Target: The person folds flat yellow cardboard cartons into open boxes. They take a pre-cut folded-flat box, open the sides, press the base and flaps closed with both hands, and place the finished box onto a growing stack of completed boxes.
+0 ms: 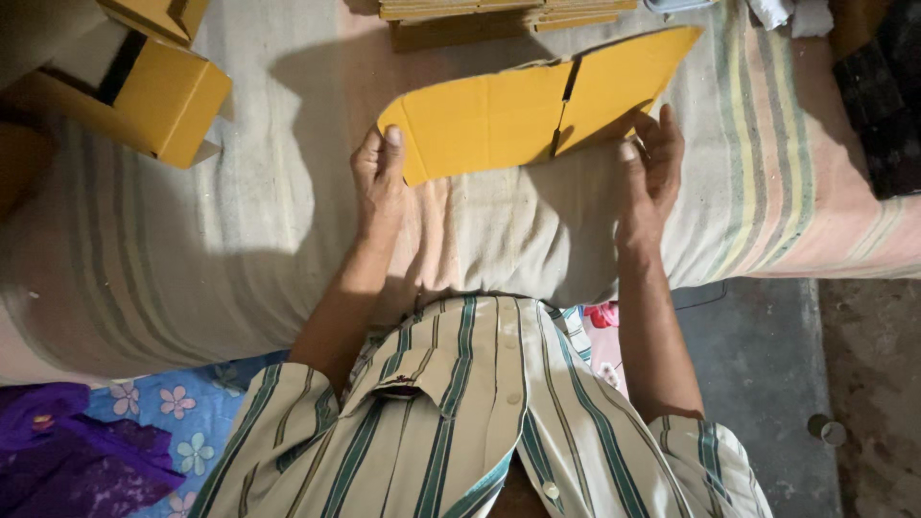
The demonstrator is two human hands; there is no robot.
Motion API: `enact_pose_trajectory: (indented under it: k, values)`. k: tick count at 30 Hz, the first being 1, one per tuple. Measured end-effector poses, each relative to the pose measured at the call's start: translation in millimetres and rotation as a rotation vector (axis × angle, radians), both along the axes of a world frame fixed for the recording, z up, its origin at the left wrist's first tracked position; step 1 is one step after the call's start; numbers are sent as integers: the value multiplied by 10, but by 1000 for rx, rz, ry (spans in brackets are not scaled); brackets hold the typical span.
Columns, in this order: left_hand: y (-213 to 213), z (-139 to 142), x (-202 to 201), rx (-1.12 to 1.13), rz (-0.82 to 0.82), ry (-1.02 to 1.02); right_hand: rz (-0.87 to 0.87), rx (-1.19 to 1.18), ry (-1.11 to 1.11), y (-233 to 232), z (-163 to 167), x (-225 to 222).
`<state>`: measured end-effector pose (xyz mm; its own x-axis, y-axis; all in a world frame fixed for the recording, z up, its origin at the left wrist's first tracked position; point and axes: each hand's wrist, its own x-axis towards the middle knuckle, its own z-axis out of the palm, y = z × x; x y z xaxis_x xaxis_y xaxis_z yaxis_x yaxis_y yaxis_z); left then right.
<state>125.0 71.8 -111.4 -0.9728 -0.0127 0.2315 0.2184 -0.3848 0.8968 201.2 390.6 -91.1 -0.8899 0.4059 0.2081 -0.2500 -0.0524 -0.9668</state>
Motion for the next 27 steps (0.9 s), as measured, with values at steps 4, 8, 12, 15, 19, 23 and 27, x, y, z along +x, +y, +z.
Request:
enact_pose_trajectory:
  k: [4,8,12,15,19,23,27]
  values:
    - [-2,-13,57,-52,-77,40,-189,619,75,-213,329,110]
    - [-42,114,147,-119,-141,71,-272,1121,202,-306,637,103]
    - [-105,364,160,-299,-191,142,-202,1347,263,-417,800,6]
    - [-152,662,74,-356,-326,176,-49,1360,190,-506,866,15]
    - [-153,1153,-193,-469,-492,356,-46,1340,217,-557,910,7]
    - [160,1463,-526,-872,-568,404,-31,1342,178,-556,881,-29]
    - [435,1484,-735,-1020,-615,544,-11,1327,152,-542,828,-44]
